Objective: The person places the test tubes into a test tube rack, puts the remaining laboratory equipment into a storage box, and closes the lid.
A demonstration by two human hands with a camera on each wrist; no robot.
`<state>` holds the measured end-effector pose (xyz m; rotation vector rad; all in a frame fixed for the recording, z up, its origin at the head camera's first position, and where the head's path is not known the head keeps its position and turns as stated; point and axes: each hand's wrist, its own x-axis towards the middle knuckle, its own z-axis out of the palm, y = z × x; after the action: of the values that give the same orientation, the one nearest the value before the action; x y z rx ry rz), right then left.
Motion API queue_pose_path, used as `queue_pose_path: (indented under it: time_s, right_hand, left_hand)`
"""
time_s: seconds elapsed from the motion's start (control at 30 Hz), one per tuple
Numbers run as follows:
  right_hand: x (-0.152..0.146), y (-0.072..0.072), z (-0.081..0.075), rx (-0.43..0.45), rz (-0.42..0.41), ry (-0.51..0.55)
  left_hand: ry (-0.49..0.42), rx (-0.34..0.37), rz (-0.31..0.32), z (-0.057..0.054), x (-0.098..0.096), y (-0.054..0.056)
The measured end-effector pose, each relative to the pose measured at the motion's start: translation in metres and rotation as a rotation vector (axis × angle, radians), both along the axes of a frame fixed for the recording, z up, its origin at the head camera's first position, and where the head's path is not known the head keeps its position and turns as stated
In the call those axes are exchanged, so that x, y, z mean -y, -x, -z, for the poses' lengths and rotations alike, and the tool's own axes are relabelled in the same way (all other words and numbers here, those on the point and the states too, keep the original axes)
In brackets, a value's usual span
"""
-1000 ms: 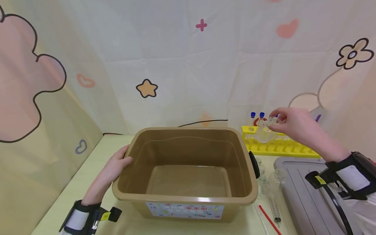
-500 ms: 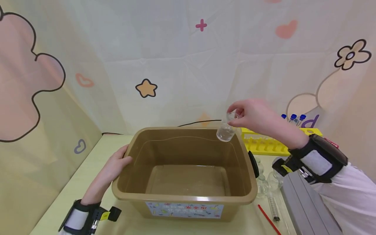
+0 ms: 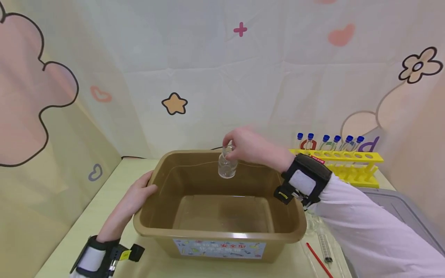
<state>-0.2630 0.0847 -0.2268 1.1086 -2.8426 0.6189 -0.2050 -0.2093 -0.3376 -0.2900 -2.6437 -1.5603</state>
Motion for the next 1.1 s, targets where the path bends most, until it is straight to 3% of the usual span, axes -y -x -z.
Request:
queue_pose_path:
  time_s: [0.43,0.67,1.1]
  right_hand:
    - [0.055,0.009,0.038,0.076,-0.090,-0.128]
    - [0.073,0.016,0.060,0.077,-0.087,-0.169]
    - [0.093,0.015,0.086,0.078,-0.030,-0.269]
  left_hand:
    - [-0.002,0.000,-0.004,0.000,0.000,0.000]
    - [-0.015,0.006,0.002,0.000,-0.001,-0.001]
    - [-0.039,0.010,0.017,0.000,-0.001,0.000]
